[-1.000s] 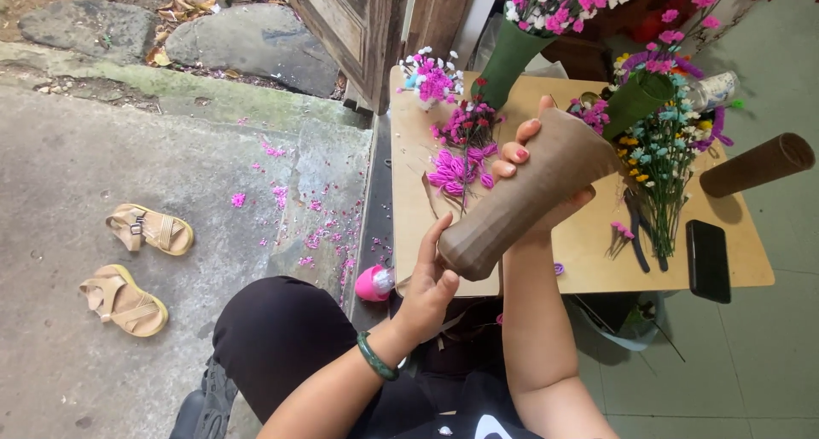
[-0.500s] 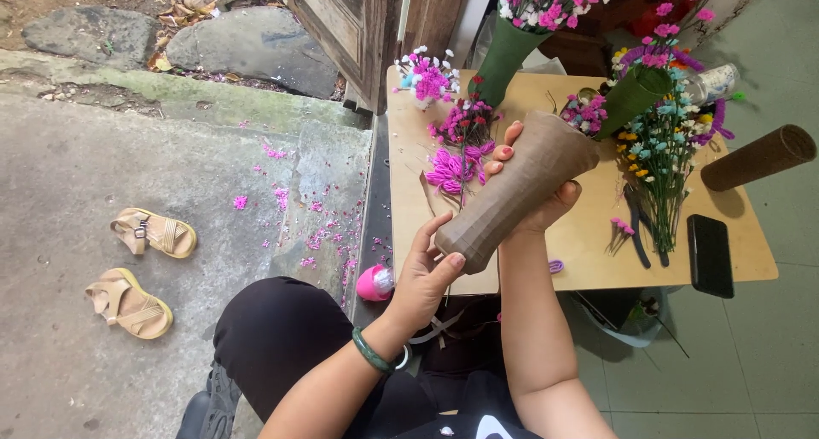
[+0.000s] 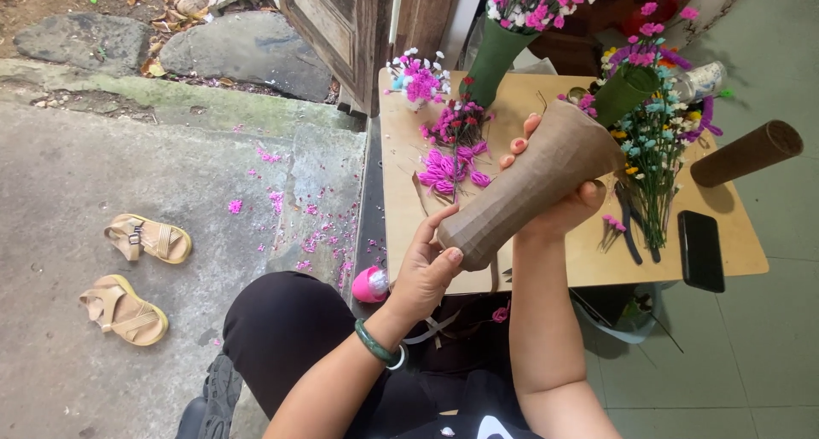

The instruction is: Preparing a floral arrangement by wrapping a vase with tape and organizing flowers on a table.

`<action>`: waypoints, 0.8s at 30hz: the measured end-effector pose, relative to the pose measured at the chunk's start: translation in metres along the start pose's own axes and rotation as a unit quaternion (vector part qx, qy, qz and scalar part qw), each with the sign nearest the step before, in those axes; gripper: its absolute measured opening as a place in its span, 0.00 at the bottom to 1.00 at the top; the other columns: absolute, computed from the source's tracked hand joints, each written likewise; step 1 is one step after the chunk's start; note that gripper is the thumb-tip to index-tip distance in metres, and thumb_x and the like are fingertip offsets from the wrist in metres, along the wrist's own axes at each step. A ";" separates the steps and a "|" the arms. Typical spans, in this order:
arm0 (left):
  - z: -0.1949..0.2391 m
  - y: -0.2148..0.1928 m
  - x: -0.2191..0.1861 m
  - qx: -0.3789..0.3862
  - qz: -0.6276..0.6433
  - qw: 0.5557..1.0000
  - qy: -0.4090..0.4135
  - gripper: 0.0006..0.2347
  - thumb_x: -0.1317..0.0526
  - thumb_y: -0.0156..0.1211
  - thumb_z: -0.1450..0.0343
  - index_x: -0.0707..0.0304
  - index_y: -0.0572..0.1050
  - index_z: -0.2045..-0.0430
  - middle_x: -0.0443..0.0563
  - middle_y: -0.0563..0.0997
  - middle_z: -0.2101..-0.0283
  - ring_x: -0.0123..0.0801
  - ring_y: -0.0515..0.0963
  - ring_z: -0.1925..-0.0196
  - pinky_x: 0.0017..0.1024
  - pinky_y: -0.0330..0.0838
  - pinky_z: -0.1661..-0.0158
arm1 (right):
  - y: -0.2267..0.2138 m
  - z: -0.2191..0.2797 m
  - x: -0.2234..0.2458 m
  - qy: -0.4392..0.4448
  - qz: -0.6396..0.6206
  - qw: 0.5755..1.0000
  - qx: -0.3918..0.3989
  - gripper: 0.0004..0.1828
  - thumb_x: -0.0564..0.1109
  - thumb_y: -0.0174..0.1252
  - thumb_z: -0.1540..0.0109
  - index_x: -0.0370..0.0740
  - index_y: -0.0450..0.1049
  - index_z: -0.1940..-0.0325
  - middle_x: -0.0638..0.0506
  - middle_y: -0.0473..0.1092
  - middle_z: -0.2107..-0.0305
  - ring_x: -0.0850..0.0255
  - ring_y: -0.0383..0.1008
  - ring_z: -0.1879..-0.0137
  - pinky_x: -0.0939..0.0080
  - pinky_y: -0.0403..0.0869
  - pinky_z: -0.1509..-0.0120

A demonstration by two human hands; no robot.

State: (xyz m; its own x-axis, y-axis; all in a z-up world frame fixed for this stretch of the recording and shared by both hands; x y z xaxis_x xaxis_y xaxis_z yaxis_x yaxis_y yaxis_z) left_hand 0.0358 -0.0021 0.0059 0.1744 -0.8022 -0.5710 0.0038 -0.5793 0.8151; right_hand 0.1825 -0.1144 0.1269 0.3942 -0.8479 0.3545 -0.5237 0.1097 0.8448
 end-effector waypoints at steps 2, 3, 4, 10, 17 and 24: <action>-0.003 0.012 -0.009 0.007 0.015 1.000 0.000 0.29 0.65 0.60 0.28 0.55 0.59 0.30 0.70 0.73 0.43 0.49 0.80 0.46 0.46 0.79 0.48 | 0.011 0.002 0.003 -0.007 0.007 1.000 -0.005 0.62 0.52 0.71 0.63 0.39 0.55 0.27 0.47 0.65 0.35 0.49 0.71 0.39 0.46 0.65 0.29; -0.005 0.018 -0.014 0.013 0.030 0.999 -0.001 0.29 0.65 0.59 0.28 0.54 0.57 0.29 0.72 0.72 0.42 0.53 0.80 0.46 0.47 0.79 0.49 | 0.017 0.003 0.005 -0.013 0.014 1.000 -0.011 0.61 0.51 0.71 0.63 0.38 0.55 0.27 0.46 0.65 0.36 0.48 0.71 0.39 0.45 0.65 0.29; -0.006 0.023 -0.019 0.013 0.030 0.999 0.000 0.29 0.65 0.59 0.28 0.54 0.57 0.29 0.72 0.72 0.42 0.53 0.80 0.46 0.47 0.79 0.49 | 0.017 0.004 0.008 -0.014 0.014 1.000 -0.010 0.61 0.51 0.71 0.63 0.38 0.55 0.27 0.46 0.65 0.36 0.48 0.71 0.39 0.45 0.65 0.29; -0.023 0.034 -0.009 0.043 0.144 0.987 -0.058 0.39 0.44 0.63 0.31 0.43 0.47 0.27 0.80 0.72 0.43 0.70 0.80 0.51 0.49 0.82 0.54 | 0.032 0.012 0.022 -0.105 0.129 0.977 -0.133 0.56 0.45 0.65 0.59 0.46 0.57 0.25 0.41 0.67 0.37 0.41 0.74 0.41 0.38 0.70 0.31; -0.042 0.039 0.018 -0.001 0.150 0.967 -0.205 0.44 0.26 0.27 0.29 0.76 0.70 0.45 0.78 0.82 0.59 0.51 0.86 0.63 0.34 0.86 0.65 | 0.043 0.026 0.046 -0.217 0.378 0.888 -0.143 0.58 0.29 0.62 0.47 0.52 0.42 0.19 0.40 0.72 0.44 0.41 0.77 0.40 0.33 0.73 0.25; -0.053 0.035 0.044 0.010 0.170 0.945 -0.278 0.52 0.21 0.29 0.34 0.85 0.70 0.47 0.84 0.78 0.53 0.53 0.87 0.66 0.38 0.86 0.67 | 0.056 0.042 0.054 -0.246 0.502 0.828 0.050 0.75 0.27 0.74 0.53 0.59 0.31 0.18 0.33 0.64 0.32 0.42 0.60 0.22 0.27 0.59 0.15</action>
State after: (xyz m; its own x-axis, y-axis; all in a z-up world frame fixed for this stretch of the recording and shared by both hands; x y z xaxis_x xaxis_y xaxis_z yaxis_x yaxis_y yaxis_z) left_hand 0.0958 -0.0500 0.0146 -0.3825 -0.8909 -0.2448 0.0210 -0.2733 0.9617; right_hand 0.1424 -0.1760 0.1770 -0.6188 -0.4674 0.6314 -0.4709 0.8640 0.1781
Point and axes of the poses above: each hand's wrist, its own z-axis away from the middle knuckle, its own y-axis out of the palm, x = y × z, the point moved 2 cm from there along -z, towards the middle knuckle
